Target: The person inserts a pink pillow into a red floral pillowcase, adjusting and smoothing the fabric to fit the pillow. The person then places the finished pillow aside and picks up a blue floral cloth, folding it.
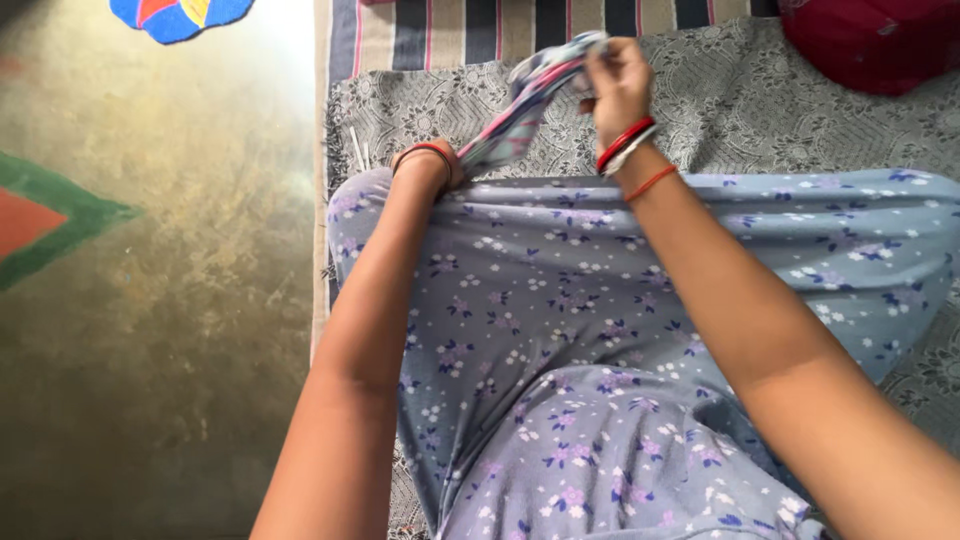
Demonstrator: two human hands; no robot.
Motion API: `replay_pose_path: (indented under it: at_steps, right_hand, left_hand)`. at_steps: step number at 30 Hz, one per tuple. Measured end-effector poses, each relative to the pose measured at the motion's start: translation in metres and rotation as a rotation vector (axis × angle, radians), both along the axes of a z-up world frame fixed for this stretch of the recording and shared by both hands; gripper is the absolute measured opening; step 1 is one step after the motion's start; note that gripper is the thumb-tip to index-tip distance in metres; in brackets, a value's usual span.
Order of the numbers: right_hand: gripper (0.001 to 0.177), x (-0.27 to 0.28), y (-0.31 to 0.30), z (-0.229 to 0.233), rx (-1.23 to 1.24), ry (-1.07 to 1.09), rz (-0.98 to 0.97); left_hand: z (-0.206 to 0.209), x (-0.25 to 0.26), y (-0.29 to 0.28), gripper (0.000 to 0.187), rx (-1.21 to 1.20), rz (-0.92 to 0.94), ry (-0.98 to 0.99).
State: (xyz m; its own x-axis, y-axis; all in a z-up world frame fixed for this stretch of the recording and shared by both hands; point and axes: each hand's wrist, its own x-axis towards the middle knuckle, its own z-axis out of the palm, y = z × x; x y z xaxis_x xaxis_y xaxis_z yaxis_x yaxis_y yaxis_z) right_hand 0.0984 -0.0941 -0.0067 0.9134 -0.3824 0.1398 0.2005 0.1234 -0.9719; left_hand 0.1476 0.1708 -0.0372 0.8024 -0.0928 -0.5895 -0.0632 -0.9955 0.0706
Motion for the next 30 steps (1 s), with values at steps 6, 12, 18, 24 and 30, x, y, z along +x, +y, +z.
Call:
replay_pose_path:
  at_steps: [6,12,18,24,30]
  right_hand:
    - [0.011,-0.006,-0.107,0.029,0.152,-0.172,-0.225]
    - [0.015,-0.040,-0.168,0.039,0.127,-0.150,-0.331]
    - [0.014,-0.058,-0.174,0.039,0.032,-0.135,-0.409]
    - [0.019,-0.040,-0.128,0.035,-0.134,-0.041,-0.125]
    - [0.067,-0.017,-0.029,-0.018,-0.387,0.252,0.581]
  left_hand:
    - [-0.030,0.020,-0.010,0.038,-0.265,-0.116,-0.032]
    - [-0.008,0.097,-0.055,0.033,-0.969,0.056,-0.634]
    - [0.073,0.174,-0.112,0.030,-1.358,0.044,-0.738]
    - [0.115,0.184,-0.098,0.034,-1.168,-0.090,-0.938]
    - [0.093,0.210,-0.081,0.045,-0.620,-0.691,-1.530]
